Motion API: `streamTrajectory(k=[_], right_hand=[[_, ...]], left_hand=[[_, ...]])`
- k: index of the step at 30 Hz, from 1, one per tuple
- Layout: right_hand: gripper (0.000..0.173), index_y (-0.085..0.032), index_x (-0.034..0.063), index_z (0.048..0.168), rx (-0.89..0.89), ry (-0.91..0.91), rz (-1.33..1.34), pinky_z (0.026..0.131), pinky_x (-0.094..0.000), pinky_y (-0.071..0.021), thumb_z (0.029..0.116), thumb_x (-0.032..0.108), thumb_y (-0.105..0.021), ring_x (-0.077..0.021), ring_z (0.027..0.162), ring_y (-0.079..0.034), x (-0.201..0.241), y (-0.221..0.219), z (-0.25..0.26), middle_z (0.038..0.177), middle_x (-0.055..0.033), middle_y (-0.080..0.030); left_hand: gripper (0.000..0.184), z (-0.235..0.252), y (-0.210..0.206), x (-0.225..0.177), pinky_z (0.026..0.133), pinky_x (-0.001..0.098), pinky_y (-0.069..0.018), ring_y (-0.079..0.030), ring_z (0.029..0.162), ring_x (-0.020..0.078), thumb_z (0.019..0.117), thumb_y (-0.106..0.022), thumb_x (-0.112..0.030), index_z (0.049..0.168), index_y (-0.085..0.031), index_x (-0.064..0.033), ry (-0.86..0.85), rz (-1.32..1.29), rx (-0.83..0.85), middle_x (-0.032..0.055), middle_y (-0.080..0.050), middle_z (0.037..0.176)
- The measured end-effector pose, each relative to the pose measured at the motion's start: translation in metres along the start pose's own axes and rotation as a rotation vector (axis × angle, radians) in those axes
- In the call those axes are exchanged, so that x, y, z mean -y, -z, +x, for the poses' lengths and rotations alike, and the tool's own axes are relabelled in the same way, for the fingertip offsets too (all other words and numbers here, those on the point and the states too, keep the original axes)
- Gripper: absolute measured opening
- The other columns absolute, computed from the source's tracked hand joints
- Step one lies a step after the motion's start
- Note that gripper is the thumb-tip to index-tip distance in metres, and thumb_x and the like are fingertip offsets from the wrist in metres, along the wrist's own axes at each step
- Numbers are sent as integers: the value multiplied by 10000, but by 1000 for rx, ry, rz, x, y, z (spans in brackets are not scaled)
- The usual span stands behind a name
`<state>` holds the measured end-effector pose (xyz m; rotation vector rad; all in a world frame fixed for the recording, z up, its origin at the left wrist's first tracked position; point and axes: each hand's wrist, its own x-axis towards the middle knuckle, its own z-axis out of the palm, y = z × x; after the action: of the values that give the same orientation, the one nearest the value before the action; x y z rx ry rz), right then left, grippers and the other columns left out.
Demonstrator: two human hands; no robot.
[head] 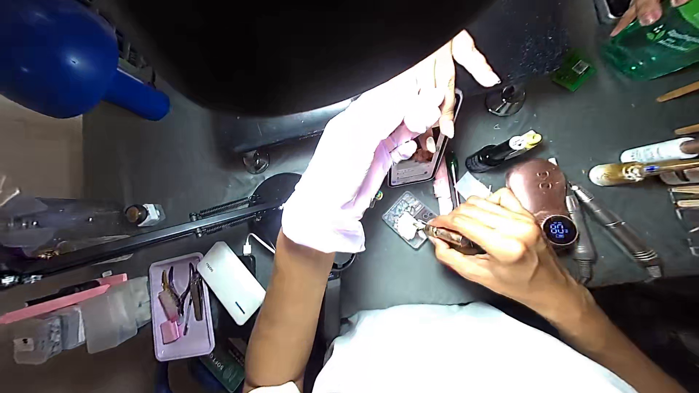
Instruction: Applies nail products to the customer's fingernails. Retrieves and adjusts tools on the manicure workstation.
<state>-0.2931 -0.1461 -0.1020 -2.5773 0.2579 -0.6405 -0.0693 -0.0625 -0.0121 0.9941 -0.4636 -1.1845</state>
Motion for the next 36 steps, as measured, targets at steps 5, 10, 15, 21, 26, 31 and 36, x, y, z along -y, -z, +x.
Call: streamTrajectory(k=[5, 10, 15, 21, 26, 31, 36], right_hand=[[178, -765, 84, 911, 31, 19, -12, 743, -416, -402, 941, 204, -637, -208, 713, -614, 0, -6, -2, 761, -69, -695], [166, -743, 92, 882, 41, 33, 45, 759, -405, -394, 932, 207, -634, -196, 708, -606, 3, -6, -4, 740, -58, -677], [156, -743, 89, 902, 25, 27, 34, 782, -402, -421, 940, 193, -633, -200, 732, -627, 2, -7, -3, 760, -64, -687], [166, -773, 112, 937, -64, -66, 281, 834, -312, -470, 890, 259, -711, -68, 826, -654, -8, 12, 3, 857, -1, -747], [202, -734, 163, 1052, -326, -119, 401, 776, -252, -605, 885, 273, -761, -52, 896, -698, -17, 41, 20, 991, 73, -733], [230, -731, 129, 1102, -457, -34, 286, 866, -275, -547, 887, 196, -779, -74, 986, -669, -13, 38, 50, 1044, 39, -732], [153, -765, 101, 1009, -463, 45, 253, 851, -281, -485, 867, 146, -798, -86, 982, -651, -8, 29, 74, 991, 6, -758]], left_hand=[[248, 3, 5, 1, 823, 219, -547, -661, 941, 99, 1089, -405, -154, 1214, -588, -42, -14, 69, -33, 70, -679, 1086], [203, 5, 7, 2, 793, 213, -551, -663, 918, 91, 1063, -459, -110, 1183, -606, -38, -30, 142, -51, 63, -682, 1066], [183, -12, 14, 5, 718, 189, -533, -630, 796, 64, 1049, -498, -135, 1152, -634, -66, -64, 225, -45, 35, -663, 968], [167, -24, 19, 6, 745, 199, -547, -647, 829, 68, 1040, -533, -155, 1157, -641, -104, -54, 247, -48, 21, -676, 990], [199, -23, 25, 15, 787, 217, -559, -649, 864, 77, 1030, -544, -96, 1218, -609, -102, -112, 262, -61, 22, -662, 991], [163, -21, 20, 17, 772, 198, -547, -637, 858, 58, 1019, -568, -102, 1157, -652, -123, -114, 267, -86, -1, -660, 971], [118, -18, 16, 21, 818, 241, -571, -668, 912, 86, 1002, -602, -91, 1086, -680, -119, -68, 214, -200, 4, -679, 968]])
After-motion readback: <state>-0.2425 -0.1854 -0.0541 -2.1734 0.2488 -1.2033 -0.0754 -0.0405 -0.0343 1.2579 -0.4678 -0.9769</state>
